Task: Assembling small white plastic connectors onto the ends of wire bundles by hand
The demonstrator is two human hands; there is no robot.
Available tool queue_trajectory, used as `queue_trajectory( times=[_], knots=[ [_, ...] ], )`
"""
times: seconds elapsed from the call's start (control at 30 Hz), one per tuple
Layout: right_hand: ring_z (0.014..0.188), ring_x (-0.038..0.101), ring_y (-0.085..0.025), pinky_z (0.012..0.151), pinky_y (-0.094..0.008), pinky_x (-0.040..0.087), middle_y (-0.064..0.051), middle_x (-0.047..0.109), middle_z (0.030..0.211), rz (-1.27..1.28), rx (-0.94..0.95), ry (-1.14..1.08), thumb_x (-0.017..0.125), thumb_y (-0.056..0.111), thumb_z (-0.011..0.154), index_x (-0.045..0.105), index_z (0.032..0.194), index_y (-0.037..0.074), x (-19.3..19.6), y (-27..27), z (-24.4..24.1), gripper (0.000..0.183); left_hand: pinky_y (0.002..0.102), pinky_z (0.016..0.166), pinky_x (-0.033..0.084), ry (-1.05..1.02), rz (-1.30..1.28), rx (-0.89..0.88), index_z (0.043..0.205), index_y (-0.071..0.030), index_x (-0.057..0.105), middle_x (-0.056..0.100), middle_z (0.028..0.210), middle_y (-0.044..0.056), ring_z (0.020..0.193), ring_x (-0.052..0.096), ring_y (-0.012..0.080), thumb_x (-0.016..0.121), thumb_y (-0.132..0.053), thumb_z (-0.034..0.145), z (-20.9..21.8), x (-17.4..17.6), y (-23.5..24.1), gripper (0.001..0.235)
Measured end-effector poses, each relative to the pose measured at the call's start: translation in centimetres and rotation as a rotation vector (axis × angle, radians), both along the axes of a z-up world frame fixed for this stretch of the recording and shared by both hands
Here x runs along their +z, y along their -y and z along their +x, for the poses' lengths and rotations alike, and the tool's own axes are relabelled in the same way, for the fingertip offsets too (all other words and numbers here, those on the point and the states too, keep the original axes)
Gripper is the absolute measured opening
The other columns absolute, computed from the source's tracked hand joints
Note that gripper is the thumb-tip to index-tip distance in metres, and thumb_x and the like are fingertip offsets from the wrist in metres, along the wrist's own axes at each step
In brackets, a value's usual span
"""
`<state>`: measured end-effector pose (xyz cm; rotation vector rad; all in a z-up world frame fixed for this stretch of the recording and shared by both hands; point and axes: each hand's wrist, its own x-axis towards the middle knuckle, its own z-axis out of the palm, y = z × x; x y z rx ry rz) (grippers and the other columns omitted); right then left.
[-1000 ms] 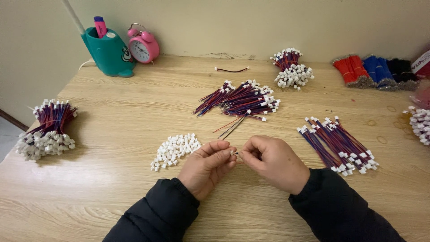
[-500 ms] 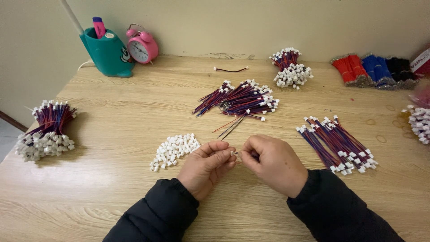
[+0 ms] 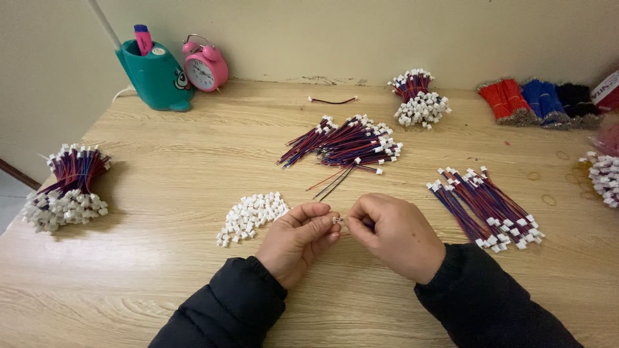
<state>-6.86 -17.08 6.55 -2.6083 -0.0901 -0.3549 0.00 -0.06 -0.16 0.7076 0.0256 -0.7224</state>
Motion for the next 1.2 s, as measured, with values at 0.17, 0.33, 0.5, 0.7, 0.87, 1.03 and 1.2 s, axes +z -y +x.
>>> queue_trajectory(
  times=[0.17, 0.33, 0.5, 0.7, 0.87, 1.03, 1.2],
  knots=[
    [0.058, 0.059, -0.014, 0.058, -0.031, 0.044, 0.004, 0.065, 0.065, 0.066, -0.003, 0.005, 0.067, 0.023, 0.081, 0.063, 0.07, 0.017, 0.5, -0.5, -0.3, 0.013, 0.032, 0.075, 0.059, 0.001, 0.018, -0.007, 0.101, 0.001, 0.062, 0.068, 0.094, 0.018, 0.076, 0.068, 0.0267, 0.066, 0.009, 0.082, 0.0, 0.3, -0.1, 0.021],
    [0.058, 0.058, -0.015, 0.059, -0.032, 0.044, 0.004, 0.065, 0.064, 0.057, 0.002, -0.002, 0.066, 0.023, 0.081, 0.062, 0.07, 0.017, 0.2, -0.3, -0.1, 0.013, 0.032, 0.074, 0.059, -0.008, 0.021, -0.006, 0.099, 0.001, 0.062, 0.069, 0.093, 0.018, 0.075, 0.067, 0.0262, 0.067, 0.009, 0.081, -0.1, 0.4, -0.1, 0.021],
    [0.059, 0.059, -0.013, 0.06, -0.031, 0.044, 0.005, 0.065, 0.065, 0.083, -0.047, -0.061, 0.066, 0.024, 0.081, 0.063, 0.069, 0.018, 0.6, -0.5, -0.2, 0.014, 0.031, 0.073, 0.059, 0.033, 0.058, -0.001, 0.099, 0.0, 0.063, 0.069, 0.09, 0.016, 0.075, 0.068, 0.0254, 0.069, 0.008, 0.08, -0.1, 0.5, -0.1, 0.021],
    [0.06, 0.057, -0.01, 0.06, -0.028, 0.043, 0.005, 0.065, 0.064, 0.208, -0.019, -0.133, 0.065, 0.026, 0.084, 0.065, 0.069, 0.016, 0.7, -0.2, -0.1, 0.018, 0.035, 0.074, 0.059, 0.092, 0.079, 0.023, 0.1, 0.002, 0.062, 0.068, 0.094, 0.018, 0.076, 0.067, 0.0256, 0.067, 0.009, 0.081, 0.0, 0.0, 0.0, 0.02],
    [0.057, 0.055, -0.01, 0.058, -0.028, 0.042, 0.006, 0.064, 0.062, 0.197, -0.021, -0.14, 0.065, 0.027, 0.084, 0.065, 0.07, 0.017, 0.2, -0.1, 0.1, 0.018, 0.033, 0.073, 0.059, 0.104, 0.067, 0.011, 0.1, 0.002, 0.062, 0.069, 0.094, 0.018, 0.077, 0.068, 0.0248, 0.067, 0.009, 0.082, -0.1, 0.0, 0.0, 0.02],
    [0.059, 0.057, -0.011, 0.059, -0.029, 0.043, 0.004, 0.065, 0.063, 0.169, -0.028, -0.123, 0.067, 0.026, 0.083, 0.065, 0.07, 0.016, 0.4, -0.3, -0.1, 0.017, 0.034, 0.073, 0.059, 0.122, 0.093, 0.024, 0.099, 0.002, 0.062, 0.069, 0.094, 0.019, 0.075, 0.067, 0.0242, 0.068, 0.009, 0.081, -0.1, 0.2, 0.0, 0.02],
    [0.059, 0.057, -0.013, 0.059, -0.031, 0.042, 0.003, 0.064, 0.065, 0.109, 0.001, -0.143, 0.065, 0.03, 0.085, 0.066, 0.073, 0.018, -0.3, 0.2, 0.2, 0.016, 0.033, 0.073, 0.059, 0.142, 0.06, 0.01, 0.098, 0.003, 0.062, 0.068, 0.09, 0.018, 0.075, 0.067, 0.0244, 0.067, 0.009, 0.082, 0.2, -0.6, 0.1, 0.017]
  ],
)
